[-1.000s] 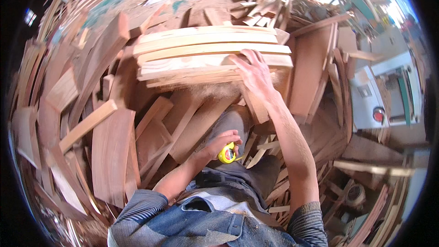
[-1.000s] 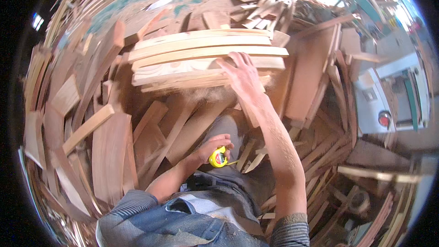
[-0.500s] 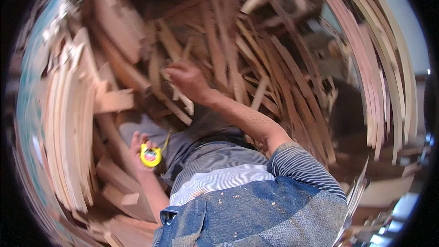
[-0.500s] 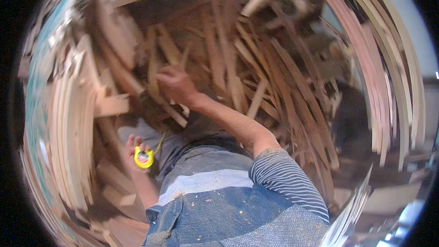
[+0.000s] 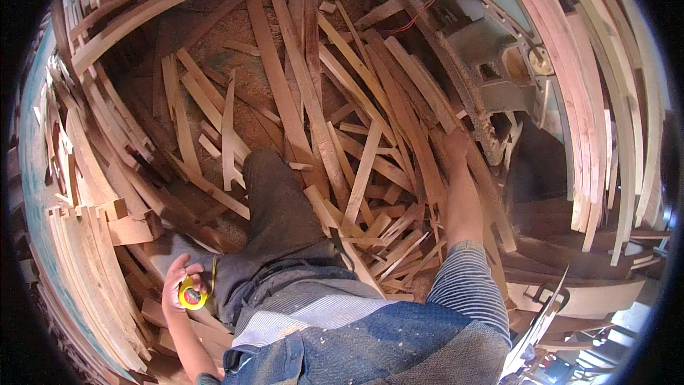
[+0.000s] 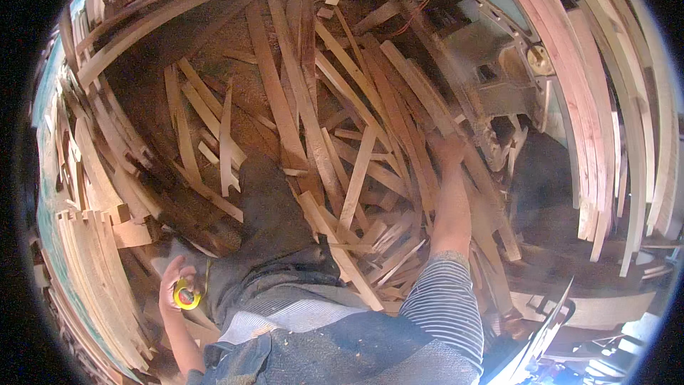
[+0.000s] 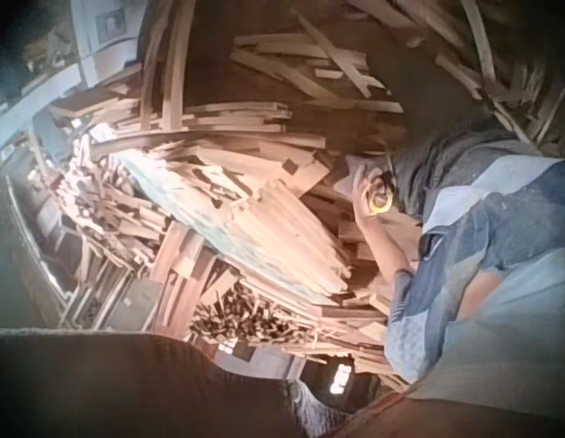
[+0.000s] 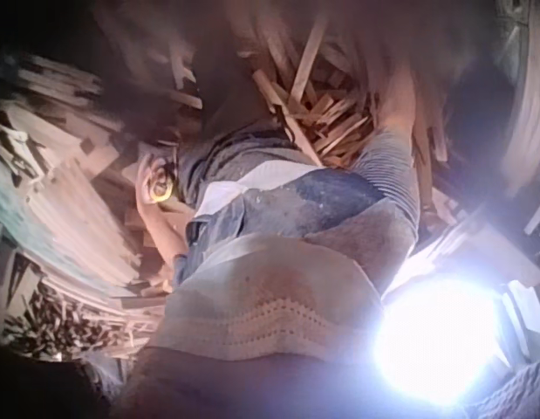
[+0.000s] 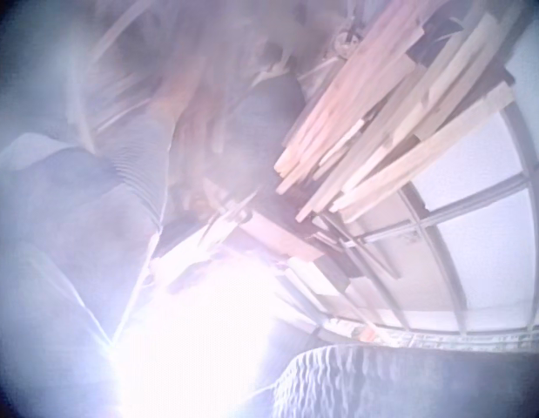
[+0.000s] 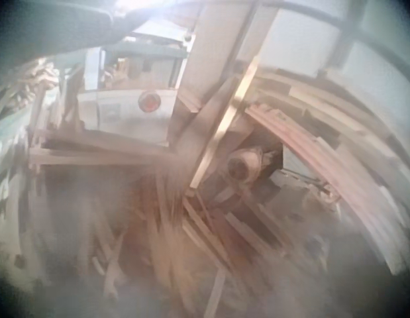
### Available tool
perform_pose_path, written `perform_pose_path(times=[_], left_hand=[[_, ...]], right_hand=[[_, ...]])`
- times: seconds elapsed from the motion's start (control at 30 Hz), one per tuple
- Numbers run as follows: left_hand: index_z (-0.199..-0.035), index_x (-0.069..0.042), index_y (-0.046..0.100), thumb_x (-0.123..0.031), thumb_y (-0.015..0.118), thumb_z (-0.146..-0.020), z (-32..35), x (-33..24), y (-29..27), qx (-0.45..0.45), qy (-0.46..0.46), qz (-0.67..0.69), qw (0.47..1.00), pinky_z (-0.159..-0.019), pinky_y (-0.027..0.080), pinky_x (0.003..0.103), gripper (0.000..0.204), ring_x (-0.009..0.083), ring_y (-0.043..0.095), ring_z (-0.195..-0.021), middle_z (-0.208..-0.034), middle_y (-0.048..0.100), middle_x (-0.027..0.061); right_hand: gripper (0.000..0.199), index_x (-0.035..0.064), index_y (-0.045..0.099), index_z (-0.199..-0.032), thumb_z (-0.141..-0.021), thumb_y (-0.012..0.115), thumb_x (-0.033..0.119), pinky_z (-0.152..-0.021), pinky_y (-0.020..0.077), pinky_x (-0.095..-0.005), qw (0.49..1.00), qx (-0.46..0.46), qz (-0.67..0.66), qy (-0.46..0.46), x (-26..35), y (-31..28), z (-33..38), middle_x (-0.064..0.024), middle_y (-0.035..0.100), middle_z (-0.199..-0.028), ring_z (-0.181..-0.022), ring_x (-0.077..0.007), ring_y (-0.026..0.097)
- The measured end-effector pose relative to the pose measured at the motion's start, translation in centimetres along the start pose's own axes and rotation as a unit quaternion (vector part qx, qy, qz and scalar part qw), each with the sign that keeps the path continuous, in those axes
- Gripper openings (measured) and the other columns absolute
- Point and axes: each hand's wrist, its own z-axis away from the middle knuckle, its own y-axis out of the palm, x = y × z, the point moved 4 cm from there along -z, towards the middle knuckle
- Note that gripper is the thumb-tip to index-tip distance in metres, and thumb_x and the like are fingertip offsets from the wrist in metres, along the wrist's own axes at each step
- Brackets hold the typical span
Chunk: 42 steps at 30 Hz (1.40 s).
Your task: The person sorts through a pile of wood planks by hand, picking up individual pieces, measuring some with a tape measure, and stacking them.
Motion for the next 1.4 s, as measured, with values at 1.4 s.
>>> perform_pose_path(times=[1.4], left_hand=[[-0.122,-0.004,0.057,-0.056,0.059,-0.098,-28.0,4.1,24.6,0.002,-0.066,-0.188,0.98,-0.08,0.059,0.039,0.057,0.0215,0.066,-0.09,-0.1,0.064,0.0086]], right_hand=[[0.037,-0.0008,0.058,-0.127,-0.096,0.063,0.018,-0.071,0.0515,-0.0368,0.93,0.015,-0.327,0.168,-4.5,5.1,-8.1,-0.0098,0.066,-0.095,-0.08,-0.0214,0.063]])
